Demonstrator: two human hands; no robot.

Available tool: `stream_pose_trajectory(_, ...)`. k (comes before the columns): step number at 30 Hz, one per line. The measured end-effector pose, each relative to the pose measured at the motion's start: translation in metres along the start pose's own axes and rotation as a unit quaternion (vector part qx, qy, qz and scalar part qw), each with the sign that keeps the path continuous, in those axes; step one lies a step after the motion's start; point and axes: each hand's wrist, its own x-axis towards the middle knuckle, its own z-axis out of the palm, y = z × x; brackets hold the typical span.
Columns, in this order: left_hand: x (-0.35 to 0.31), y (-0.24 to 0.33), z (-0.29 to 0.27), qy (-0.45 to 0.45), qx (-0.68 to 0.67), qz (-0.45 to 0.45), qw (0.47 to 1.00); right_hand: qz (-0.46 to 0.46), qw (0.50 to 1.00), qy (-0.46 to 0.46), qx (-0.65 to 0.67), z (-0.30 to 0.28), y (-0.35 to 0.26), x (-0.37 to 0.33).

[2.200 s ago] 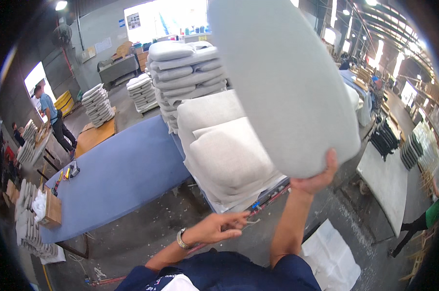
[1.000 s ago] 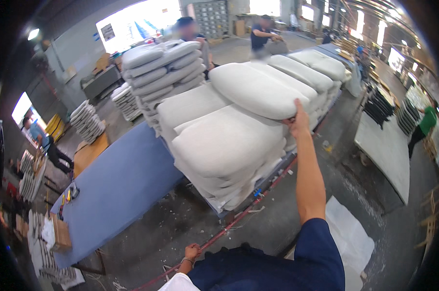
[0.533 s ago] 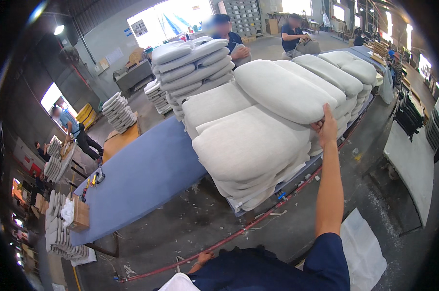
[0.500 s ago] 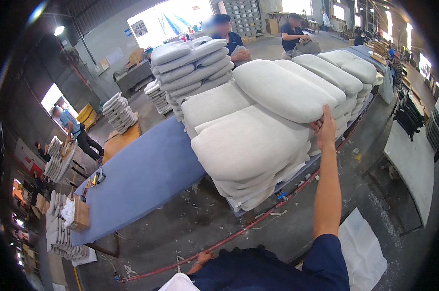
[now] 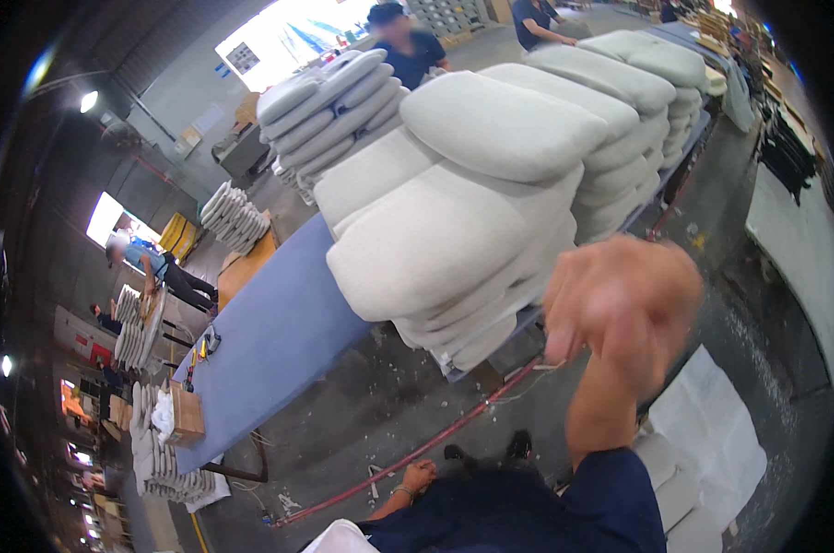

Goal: The person repeatedly picks up white cushion covers from a wooden pallet on the floor and stacks them onto a table. They handle the items one at a time, moving between the pallet and the table throughout the clip.

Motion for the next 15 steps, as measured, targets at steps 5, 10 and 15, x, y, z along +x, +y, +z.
stream_pose_trajectory(5, -0.009, -0.025, 0.001, -0.009, 0.051, 0.068, 0.996, -0.123, 0.987, -0.087, 0.055, 0.070, -0.044, 0.033)
stream_pose_trajectory(10, -0.004, -0.018, 0.008, -0.012, 0.004, 0.047, 0.999, -0.150, 0.979, -0.126, 0.054, 0.120, -0.074, 0.027)
stream_pose_trajectory(15, -0.026, -0.047, -0.012, -0.012, -0.029, 0.071, 0.997, -0.137, 0.977, -0.158, 0.042, 0.179, -0.117, 0.018)
